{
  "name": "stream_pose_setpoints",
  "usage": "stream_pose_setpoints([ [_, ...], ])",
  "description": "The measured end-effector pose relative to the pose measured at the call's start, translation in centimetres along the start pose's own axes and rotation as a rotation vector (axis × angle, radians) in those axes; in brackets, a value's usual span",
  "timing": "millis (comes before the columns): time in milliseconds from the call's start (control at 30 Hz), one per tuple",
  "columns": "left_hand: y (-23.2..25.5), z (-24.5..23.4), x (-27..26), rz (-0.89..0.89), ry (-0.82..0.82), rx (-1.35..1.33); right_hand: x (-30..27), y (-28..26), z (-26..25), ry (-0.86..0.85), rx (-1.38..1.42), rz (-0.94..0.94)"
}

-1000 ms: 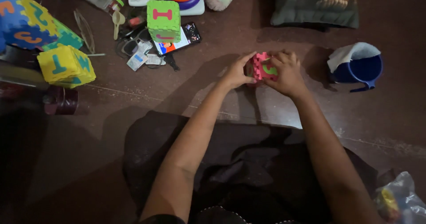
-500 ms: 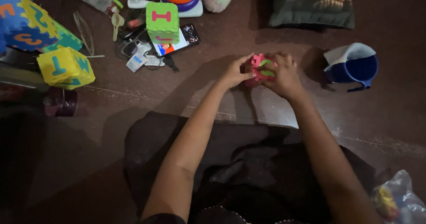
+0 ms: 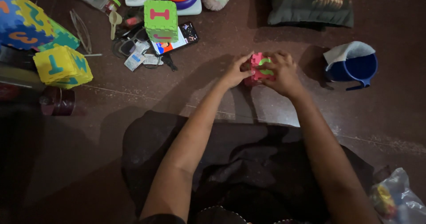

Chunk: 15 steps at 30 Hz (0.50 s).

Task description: Assembling foam puzzle pieces to create a cube-like structure.

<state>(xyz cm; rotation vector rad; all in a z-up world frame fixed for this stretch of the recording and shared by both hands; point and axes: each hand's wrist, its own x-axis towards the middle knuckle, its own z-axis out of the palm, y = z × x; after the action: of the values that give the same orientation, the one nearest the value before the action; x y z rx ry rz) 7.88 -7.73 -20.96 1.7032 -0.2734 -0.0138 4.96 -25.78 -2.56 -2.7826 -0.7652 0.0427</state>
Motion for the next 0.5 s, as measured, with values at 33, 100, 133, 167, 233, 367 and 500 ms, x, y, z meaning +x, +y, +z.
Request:
stream_pose_setpoints([
  [33,0.1,0.1,-0.1,0.001,0.002,0.000,0.0,0.1,0.1,0.000,-0.001,-0.002],
  [100,0.3,0.2,-0.1,0.034,0.031,0.029,0.0,0.4,0.3,-0.025,-0.012,0.011],
  [133,0.2,0.6,0.0,0.034,0.031,0.028,0.0,0.6,0.5,-0.025,-0.012,0.011],
  [167,0.1,1.0,0.2,0.011,0.076,-0.005,0.0,0.8,0.8,-0.008,-0.051,0.001],
  [233,0.6,1.5,0.3,-0.017,0.122,-0.040,-0.1,0.9,1.0,0.004,-0.089,-0.008],
  [367,2.7,1.4,0.0,-0.134,0.223,0.026,0.0,0.3,0.6,0.034,-0.175,-0.031],
  [500,7.2,0.1,-1.0,-0.128,0.253,0.109,0.4,-0.2,0.0,0.014,-0.197,-0.053],
])
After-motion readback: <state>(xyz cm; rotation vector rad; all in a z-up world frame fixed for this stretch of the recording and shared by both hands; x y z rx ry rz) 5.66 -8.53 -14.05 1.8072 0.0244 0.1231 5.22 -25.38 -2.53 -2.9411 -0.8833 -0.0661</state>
